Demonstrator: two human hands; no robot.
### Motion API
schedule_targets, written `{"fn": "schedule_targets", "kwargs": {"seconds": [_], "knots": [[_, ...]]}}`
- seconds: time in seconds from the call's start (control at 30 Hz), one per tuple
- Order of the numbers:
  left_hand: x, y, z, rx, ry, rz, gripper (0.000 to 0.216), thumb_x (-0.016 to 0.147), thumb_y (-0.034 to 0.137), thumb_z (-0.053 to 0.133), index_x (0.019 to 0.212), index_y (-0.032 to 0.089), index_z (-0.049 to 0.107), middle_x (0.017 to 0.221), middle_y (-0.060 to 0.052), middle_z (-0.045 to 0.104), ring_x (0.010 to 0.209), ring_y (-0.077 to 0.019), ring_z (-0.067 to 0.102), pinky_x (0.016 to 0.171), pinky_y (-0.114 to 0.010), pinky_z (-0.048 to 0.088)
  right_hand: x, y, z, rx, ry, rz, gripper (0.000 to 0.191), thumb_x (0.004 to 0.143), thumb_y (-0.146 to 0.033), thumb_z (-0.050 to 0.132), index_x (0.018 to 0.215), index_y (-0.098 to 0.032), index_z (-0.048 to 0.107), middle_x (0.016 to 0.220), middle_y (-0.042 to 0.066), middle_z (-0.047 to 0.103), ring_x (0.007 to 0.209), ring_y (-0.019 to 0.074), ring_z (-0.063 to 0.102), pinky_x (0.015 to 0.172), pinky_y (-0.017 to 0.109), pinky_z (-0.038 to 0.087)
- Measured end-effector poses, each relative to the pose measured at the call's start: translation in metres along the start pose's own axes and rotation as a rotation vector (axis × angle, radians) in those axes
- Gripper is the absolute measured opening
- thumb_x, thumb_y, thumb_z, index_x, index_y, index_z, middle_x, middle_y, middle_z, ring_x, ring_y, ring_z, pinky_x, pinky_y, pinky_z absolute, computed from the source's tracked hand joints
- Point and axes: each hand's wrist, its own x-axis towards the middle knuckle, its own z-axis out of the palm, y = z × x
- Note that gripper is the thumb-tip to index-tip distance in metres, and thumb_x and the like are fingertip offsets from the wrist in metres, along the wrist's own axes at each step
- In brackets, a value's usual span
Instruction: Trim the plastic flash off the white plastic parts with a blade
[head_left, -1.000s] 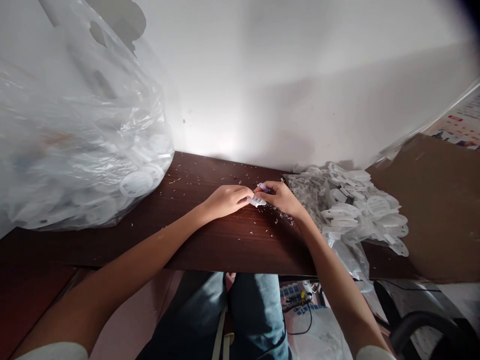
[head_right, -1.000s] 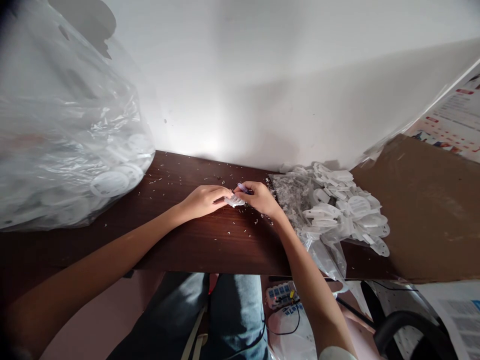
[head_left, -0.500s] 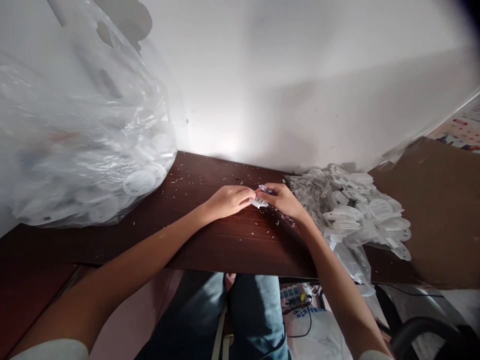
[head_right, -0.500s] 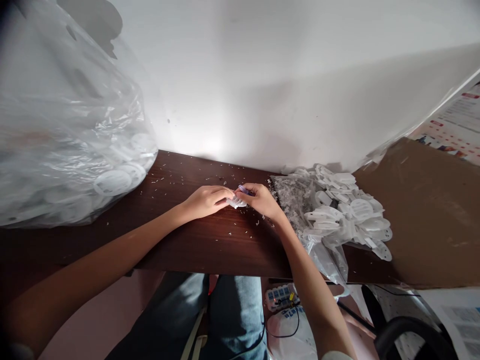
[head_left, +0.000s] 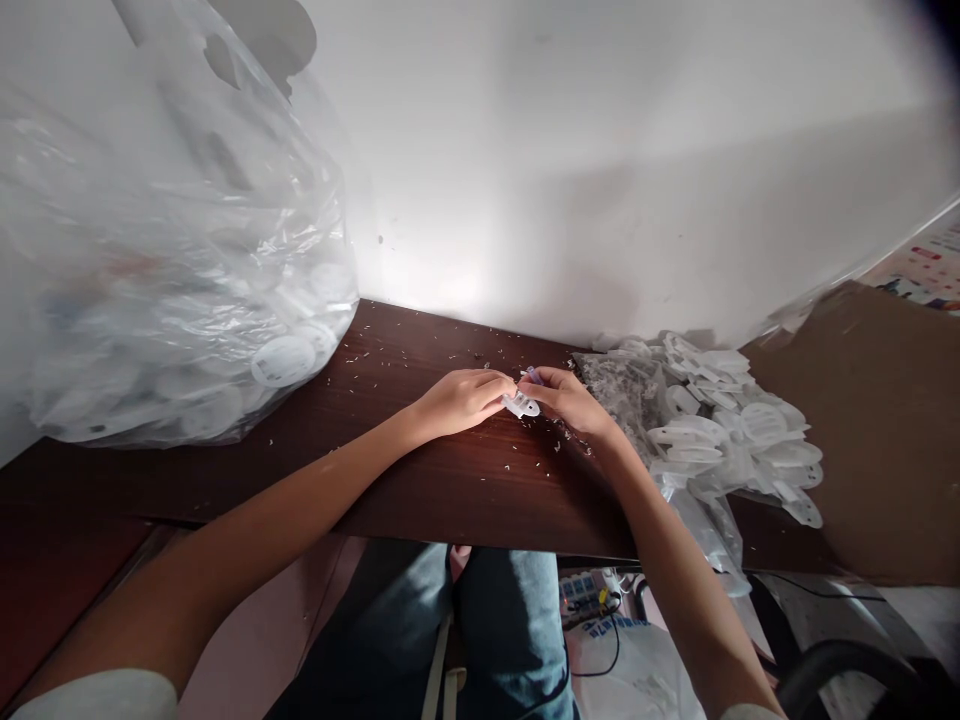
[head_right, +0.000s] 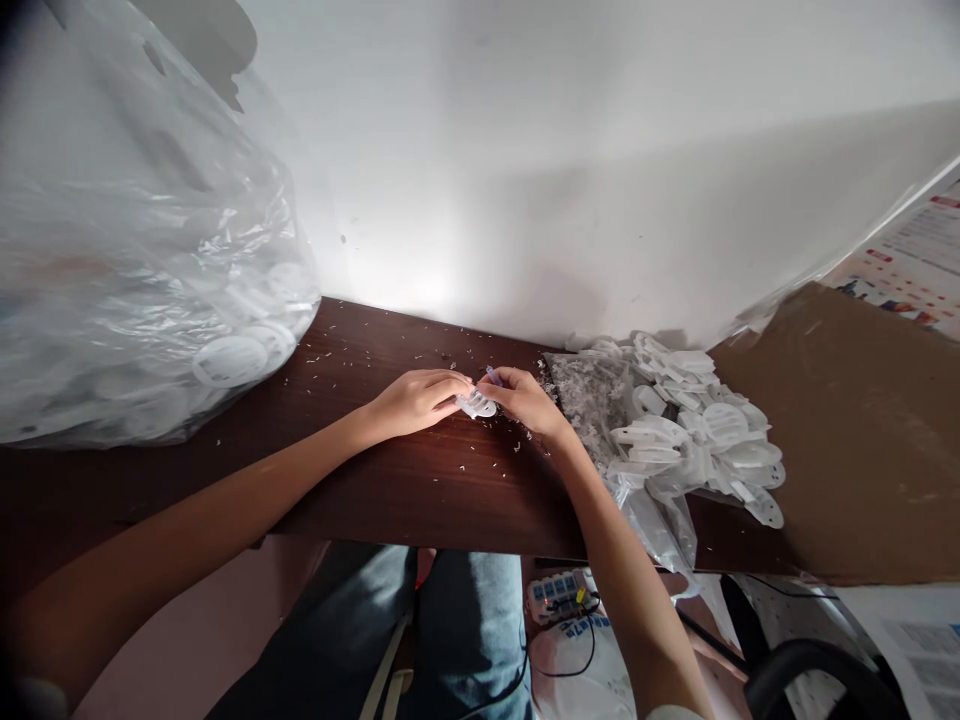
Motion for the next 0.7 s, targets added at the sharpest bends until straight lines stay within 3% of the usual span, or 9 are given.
{"fn": "schedule_targets", "kwargs": {"seconds": [0.23, 0.7], "knots": [[0.001, 0.002, -0.001, 0.015, 0.006, 0.066, 0.015, 0.097, 0.012, 0.063, 0.109, 0.021, 0.065, 0.112, -0.008, 0.078, 0.104, -0.0210, 0.077, 0.089, -0.037, 0.065, 0.002, 0.003, 0.002, 0.243, -0.118, 0.147, 0.036, 0.074, -0.045, 0.085, 0.082, -0.020, 0.061, 0.057, -0.010, 0.036, 0.049, 0.0058, 0.021, 0.046, 0.025, 0.012], [0.005, 0.006, -0.004, -0.057, -0.039, 0.001, 0.036, 0.089, 0.010, 0.070, 0.121, 0.022, 0.058, 0.114, -0.012, 0.074, 0.106, -0.0254, 0.073, 0.090, -0.042, 0.063, 0.008, 0.016, 0.005, 0.340, -0.088, 0.157, 0.036, 0.074, -0.048, 0.086, 0.073, -0.020, 0.062, 0.054, -0.009, 0.032, 0.048, 0.0066, 0.021, 0.042, 0.024, 0.018]]}}
